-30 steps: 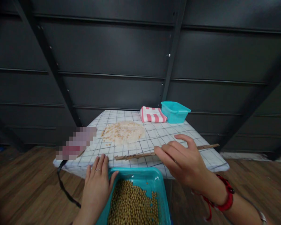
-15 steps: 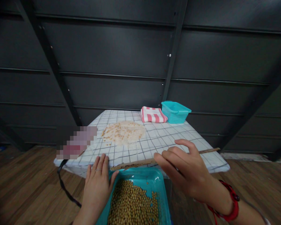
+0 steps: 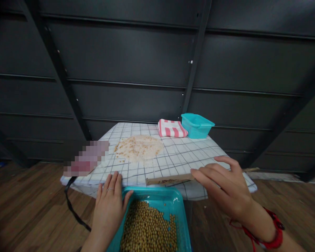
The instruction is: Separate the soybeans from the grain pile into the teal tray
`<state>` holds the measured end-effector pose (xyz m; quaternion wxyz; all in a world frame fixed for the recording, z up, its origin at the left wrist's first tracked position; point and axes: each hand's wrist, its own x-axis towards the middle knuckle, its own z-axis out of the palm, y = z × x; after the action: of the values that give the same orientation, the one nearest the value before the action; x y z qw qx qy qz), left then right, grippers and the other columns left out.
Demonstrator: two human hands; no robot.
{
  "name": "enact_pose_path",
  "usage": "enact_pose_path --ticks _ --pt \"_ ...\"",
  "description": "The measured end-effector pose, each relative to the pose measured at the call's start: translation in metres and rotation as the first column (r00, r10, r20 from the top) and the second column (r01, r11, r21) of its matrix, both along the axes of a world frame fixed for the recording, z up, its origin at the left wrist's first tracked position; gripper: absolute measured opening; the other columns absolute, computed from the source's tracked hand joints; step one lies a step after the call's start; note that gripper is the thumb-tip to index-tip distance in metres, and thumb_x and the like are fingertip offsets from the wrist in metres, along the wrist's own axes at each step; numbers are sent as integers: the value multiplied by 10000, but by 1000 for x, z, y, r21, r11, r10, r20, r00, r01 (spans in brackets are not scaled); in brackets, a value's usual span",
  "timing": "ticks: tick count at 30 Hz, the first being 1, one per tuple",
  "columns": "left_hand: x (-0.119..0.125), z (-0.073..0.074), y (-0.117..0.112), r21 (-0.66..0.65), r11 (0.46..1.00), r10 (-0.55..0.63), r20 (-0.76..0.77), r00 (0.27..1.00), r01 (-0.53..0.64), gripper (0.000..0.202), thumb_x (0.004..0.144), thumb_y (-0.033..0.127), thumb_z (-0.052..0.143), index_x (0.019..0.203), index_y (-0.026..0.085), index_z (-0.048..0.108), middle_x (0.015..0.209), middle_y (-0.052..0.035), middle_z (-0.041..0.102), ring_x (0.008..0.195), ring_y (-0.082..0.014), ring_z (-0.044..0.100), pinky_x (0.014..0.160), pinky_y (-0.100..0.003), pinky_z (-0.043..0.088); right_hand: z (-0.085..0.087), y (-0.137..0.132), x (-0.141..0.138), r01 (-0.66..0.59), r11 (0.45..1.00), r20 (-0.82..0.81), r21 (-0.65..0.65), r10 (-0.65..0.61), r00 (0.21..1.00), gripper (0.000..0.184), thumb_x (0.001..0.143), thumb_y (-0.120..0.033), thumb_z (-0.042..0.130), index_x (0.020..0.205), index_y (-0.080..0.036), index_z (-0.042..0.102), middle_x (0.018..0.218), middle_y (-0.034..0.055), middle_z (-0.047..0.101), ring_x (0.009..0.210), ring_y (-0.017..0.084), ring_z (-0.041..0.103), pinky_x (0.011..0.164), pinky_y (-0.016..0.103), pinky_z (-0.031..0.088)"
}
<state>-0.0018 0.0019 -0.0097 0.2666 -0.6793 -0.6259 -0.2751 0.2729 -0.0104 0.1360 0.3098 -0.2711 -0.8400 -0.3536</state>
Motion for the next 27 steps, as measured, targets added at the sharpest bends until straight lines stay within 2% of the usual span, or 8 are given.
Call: enact_pose_path --ticks 6,9,15,19,22,27 --pt "2 1 -1 -31 999 21 -28 999 -22 571 853 431 248 1138 4 497 1185 -218 537 1112 -321 479 882 -526 397 -9 10 2 -44 999 13 26 44 999 231 812 -47 369 909 -184 527 689 1 623 611 110 562 757 361 370" --pt "2 1 -1 -44 998 35 -46 998 -37 549 851 433 257 1142 39 506 1194 -197 538 1122 -303 476 896 -510 395 -14 17 -2 -35 997 25 68 34 999 247 785 -15 382 893 -180 531 678 -5 626 604 105 558 756 353 371" --pt "1 2 -1 -34 999 34 -51 998 -36 574 849 457 256 1134 28 509 1185 -200 544 1107 -309 489 885 -507 405 -18 36 -7 -10 988 22 156 7 1000 306 733 19 413 922 -193 527 670 -7 638 597 113 565 759 354 385" --pt "1 2 -1 -27 999 36 -53 998 -37 584 855 446 236 1125 6 509 1178 -208 546 1100 -318 492 880 -512 405 -9 30 -1 -11 990 -9 144 13 1000 321 734 12 411 932 -220 512 679 -11 641 607 120 577 753 359 388" --pt "2 2 0 -31 999 26 -24 999 -27 568 854 435 247 1119 7 512 1175 -213 547 1102 -319 490 886 -511 398 -5 21 3 -35 995 40 93 31 999 275 769 -3 391 896 -216 509 671 -18 645 600 110 579 754 351 382" --pt "1 1 1 15 999 29 -55 998 -29 571 859 431 229 1100 4 522 1150 -214 564 1082 -319 504 864 -513 414 -17 31 -2 -78 990 83 118 69 994 218 795 -16 386 889 -168 512 696 18 661 623 111 577 755 351 385"
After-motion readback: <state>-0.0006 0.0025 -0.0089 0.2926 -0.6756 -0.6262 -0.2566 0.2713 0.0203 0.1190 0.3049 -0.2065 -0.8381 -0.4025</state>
